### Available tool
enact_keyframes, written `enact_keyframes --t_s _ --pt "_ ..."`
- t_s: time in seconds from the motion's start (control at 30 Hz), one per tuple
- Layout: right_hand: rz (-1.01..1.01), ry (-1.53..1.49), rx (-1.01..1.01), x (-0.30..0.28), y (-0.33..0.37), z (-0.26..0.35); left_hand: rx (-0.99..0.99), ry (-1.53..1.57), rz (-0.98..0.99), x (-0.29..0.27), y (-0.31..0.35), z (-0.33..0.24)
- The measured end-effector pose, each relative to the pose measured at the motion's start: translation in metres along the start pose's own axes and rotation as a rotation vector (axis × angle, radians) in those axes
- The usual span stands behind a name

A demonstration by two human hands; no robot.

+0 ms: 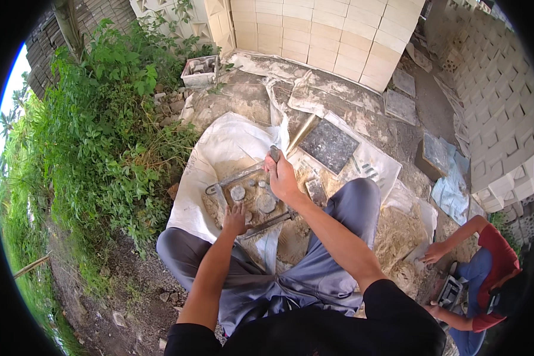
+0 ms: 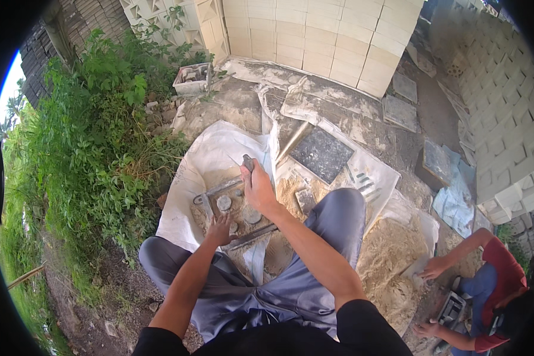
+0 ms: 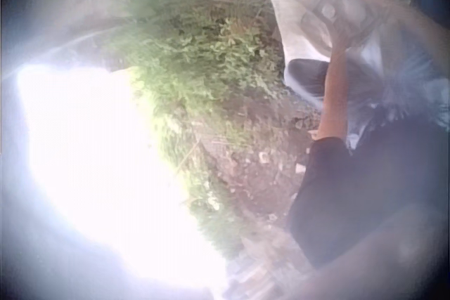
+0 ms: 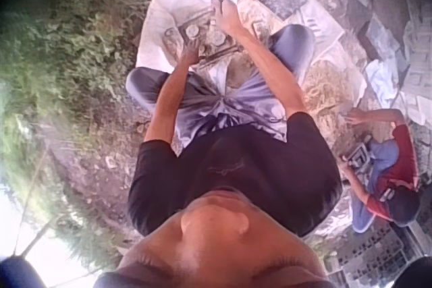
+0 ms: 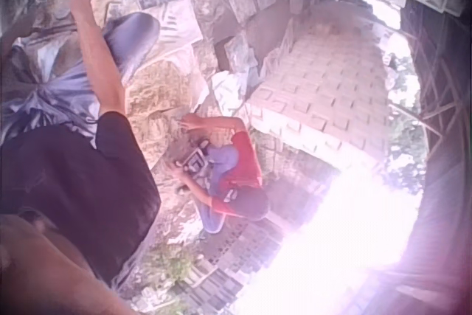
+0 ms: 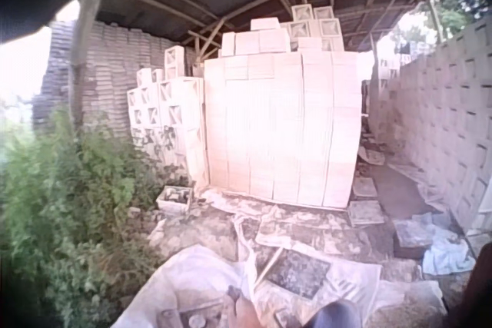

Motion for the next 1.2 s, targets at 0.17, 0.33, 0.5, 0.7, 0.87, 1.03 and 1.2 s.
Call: enact_keyframes --t_s 0.17,0.33,0.5,0.7,0.87,1.03,1.2 --pt "-0.137 -0.063 -0.036 -0.016 -0.029 0.056 -0.049 0.298 0.027 0.025 -0.010 0.012" --pt "-0.208 0.008 -0.057 -0.012 -0.034 0.063 -0.045 0.112 -0.028 0.019 -0.010 0.000" --pt "-0.075 0.123 0.055 0.003 -0.012 -0.010 -0.038 0.093 0.130 -0.028 -0.015 -0.015" --pt "-0.156 0.053 0.085 0.002 -0.020 -0.004 -0.037 -0.018 -0.310 -0.015 -0.025 -0.024" --pt "-0.257 0.073 -0.041 -0.008 -0.049 0.041 -0.027 0.075 -0.110 -0.019 -0.028 -0.028" --pt "-0.116 0.072 -0.020 0.018 -0.040 -0.025 -0.057 0.075 -0.211 -0.008 -0.038 -0.028" --pt "-0.102 0.136 0.024 0.014 -0.046 -0.028 -0.073 0.032 -0.228 0.003 -0.040 -0.032"
Point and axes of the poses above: each hand's wrist, its own y-axis away from the middle knuckle, its own x-axis out of the palm, z = x × y, the point moved 2 cm from there along -y, towards the middle knuckle, and after that the axes turned 3 degrees about -x, right-handed, at the moved point
